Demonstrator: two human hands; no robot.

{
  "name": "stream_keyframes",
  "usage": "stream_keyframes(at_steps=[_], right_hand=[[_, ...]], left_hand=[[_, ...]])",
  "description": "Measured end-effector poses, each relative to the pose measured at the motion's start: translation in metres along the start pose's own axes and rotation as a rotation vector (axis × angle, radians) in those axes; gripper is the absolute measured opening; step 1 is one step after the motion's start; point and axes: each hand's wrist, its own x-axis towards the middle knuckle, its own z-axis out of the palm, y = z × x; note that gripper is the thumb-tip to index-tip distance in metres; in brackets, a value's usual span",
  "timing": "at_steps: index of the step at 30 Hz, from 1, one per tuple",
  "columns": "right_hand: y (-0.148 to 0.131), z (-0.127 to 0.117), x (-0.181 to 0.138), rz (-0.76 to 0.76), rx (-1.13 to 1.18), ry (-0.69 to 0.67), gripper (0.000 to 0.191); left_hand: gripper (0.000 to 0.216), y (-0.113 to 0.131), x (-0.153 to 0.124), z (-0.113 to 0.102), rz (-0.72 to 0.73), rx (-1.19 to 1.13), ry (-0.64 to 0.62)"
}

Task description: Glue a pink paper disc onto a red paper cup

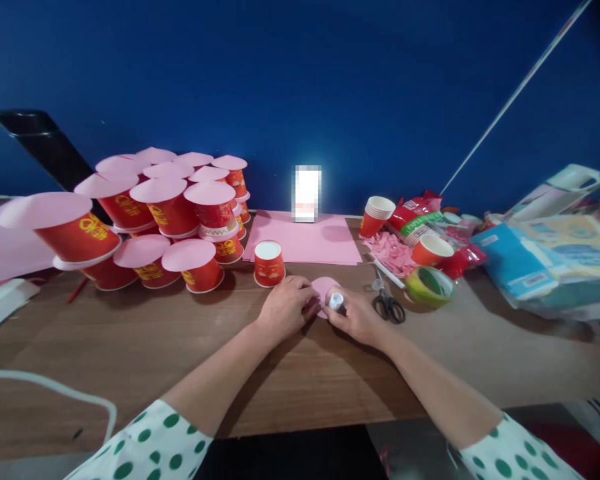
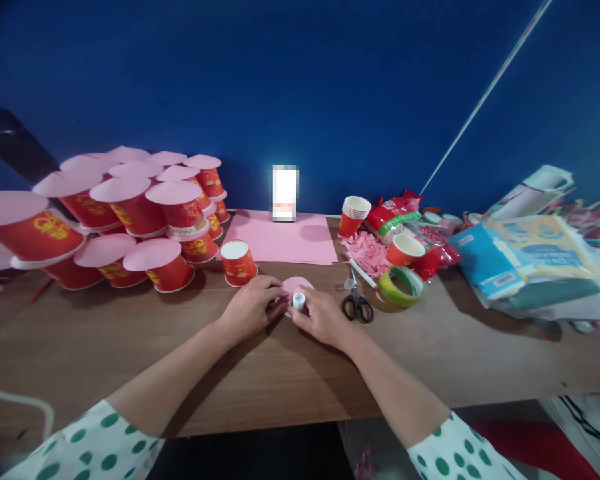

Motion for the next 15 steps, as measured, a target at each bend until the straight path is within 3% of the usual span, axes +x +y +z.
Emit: stream_keyframes(at_steps=[4,10,15], right_hand=[[0.0004,-0.0031,-0.0006,0.013,0.078,0.02,0.012],[0.0058,-0.007,-0.0027,0.177,0.465,0.145,0.007],[0.0035,-0.0059,-0.0027,0.067,0.186,0.18,0.007]], left_hand=[[0.021,0.0013,0.0003,-0.0011,-0.005,0.001,-0.002],[0.019,0.0021,0.0009,-0.0035,-0.016,-0.005,-0.018],[0.019,0.0012,0.0009,-0.0029,-0.001,0.003,-0.013]])
